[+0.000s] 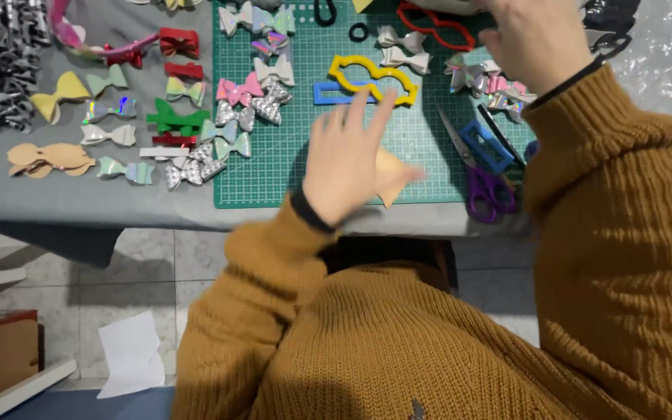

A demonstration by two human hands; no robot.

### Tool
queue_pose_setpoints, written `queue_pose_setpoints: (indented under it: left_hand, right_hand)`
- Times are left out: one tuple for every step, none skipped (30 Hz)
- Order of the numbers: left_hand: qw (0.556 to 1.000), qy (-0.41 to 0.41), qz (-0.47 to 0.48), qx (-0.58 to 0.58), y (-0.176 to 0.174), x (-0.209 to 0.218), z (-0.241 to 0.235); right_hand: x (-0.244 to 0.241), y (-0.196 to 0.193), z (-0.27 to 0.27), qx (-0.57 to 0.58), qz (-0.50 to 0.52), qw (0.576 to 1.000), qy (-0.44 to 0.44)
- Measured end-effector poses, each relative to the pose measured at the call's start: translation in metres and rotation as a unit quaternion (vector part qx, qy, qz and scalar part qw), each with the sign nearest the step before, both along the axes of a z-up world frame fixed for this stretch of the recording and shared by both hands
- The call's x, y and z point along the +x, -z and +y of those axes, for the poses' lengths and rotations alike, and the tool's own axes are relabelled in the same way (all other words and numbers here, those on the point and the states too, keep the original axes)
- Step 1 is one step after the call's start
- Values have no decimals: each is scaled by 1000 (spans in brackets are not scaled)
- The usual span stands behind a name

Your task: Tracing various bow shapes onto a piece of leather or faux-leather using plastic stencils and a pencil.

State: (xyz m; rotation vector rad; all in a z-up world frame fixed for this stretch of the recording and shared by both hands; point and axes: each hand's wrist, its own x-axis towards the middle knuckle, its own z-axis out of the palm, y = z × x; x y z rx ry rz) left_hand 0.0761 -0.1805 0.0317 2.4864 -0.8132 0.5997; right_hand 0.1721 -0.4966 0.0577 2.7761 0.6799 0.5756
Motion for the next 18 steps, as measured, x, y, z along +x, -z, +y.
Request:
queue_pose_setpoints:
  left_hand:
    - [1000,2,2,0,8,22,-9]
    - [997,39,33,-54,17,42,-18]
    - [989,76,64,-108,25,63,-28]
    - [989,78,64,-109,32,80,-40]
    - [986,82,75,-124,38,98,-52]
    - [983,85,84,-139,45,116,-63]
    - [983,86,82,-140,54,130,-70]
    - [985,77,70,-140,65,141,-76]
    - [986,67,59,-140,77,153,-82]
    - [986,66,60,-139,80,154,-83]
    - [986,65,45,-150,85,156,-84]
    - [984,66,30,-162,88,157,-86]
    - [984,67,31,-162,89,156,-87]
    - [982,69,24,-173,90,156,-88]
    - [980,72,17,-183,91,155,-89]
    - [980,72,19,-183,88,155,-89]
    - [980,74,7,-186,86,154,-88]
    - [979,75,-4,-191,84,152,-88]
  right_hand:
    - [-3,1,0,0,2,1000,2]
    - [-8,3,1,14,-5,1000,-28]
    - [-12,5,1,28,-12,998,-57]
    - [-14,3,2,27,-12,998,-55]
    - [-17,2,3,37,3,998,-54]
    - [-17,0,5,47,17,997,-55]
    - [-16,-1,4,46,15,997,-55]
    - [-17,-1,3,51,35,997,-55]
    - [-18,0,3,56,56,995,-55]
    - [-18,-3,4,57,57,995,-56]
    - [-19,-6,5,52,65,994,-66]
    - [-20,-9,4,46,73,994,-73]
    - [-18,-19,2,47,74,994,-73]
    - [-17,-29,-1,52,94,991,-74]
    - [-15,-38,-4,58,113,989,-76]
    - [-9,-40,-13,59,115,989,-75]
    - [-3,-41,-22,62,100,988,-96]
    - [3,-42,-32,64,85,988,-115]
